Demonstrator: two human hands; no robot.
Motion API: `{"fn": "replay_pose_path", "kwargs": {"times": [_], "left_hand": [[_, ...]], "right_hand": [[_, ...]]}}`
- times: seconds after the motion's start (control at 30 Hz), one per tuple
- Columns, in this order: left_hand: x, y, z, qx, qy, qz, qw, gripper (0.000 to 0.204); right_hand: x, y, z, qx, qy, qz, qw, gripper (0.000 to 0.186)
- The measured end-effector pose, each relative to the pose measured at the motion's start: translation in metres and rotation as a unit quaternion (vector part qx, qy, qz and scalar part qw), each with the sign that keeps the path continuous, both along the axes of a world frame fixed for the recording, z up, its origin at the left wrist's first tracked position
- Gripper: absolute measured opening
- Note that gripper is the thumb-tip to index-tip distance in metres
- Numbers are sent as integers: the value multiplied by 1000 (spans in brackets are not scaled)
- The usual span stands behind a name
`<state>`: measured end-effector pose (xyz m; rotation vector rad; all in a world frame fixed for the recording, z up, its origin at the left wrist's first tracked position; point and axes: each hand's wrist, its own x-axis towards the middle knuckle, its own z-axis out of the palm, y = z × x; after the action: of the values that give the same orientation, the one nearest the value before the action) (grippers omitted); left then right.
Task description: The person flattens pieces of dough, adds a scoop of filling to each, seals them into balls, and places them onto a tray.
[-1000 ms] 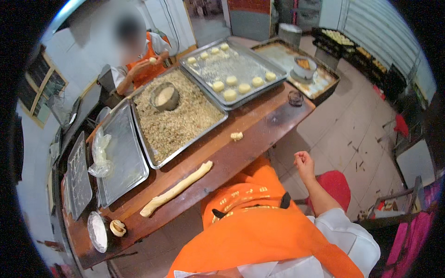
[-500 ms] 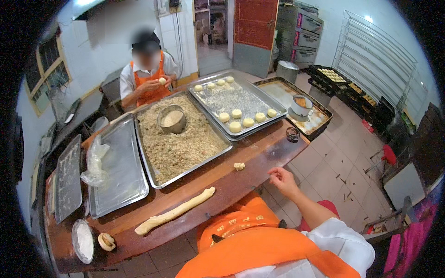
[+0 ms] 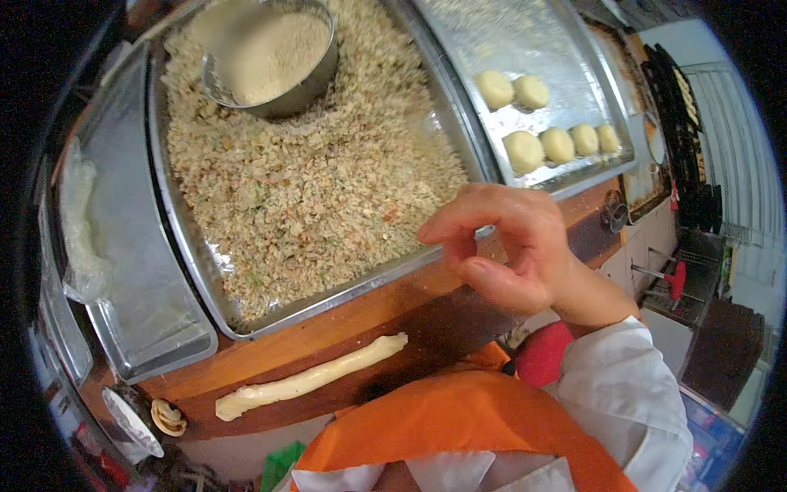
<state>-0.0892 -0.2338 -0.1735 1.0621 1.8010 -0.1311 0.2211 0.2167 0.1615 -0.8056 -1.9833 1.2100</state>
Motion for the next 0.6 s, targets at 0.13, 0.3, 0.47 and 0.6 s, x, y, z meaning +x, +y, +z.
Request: {"fn": "replay_pose_path", "kwargs": {"times": [0.13,0.3,0.47,0.6], "left_hand": [[6,19,11,-24,4,11,1000,19],[10,37,6,-21,18,11,1000,20],[29,39,-19,25,29,-2,999,21],[16,25,-35,86,48,-18,995,21]], "right_hand": [[-2,23,-4,-40,16,11,999,30],[5,16,8,-93,11,-39,995,32],[17,-26,-1,-25,22,-122,992,19],[37,-71,-20,-4,-109,-153,982,8]]}}
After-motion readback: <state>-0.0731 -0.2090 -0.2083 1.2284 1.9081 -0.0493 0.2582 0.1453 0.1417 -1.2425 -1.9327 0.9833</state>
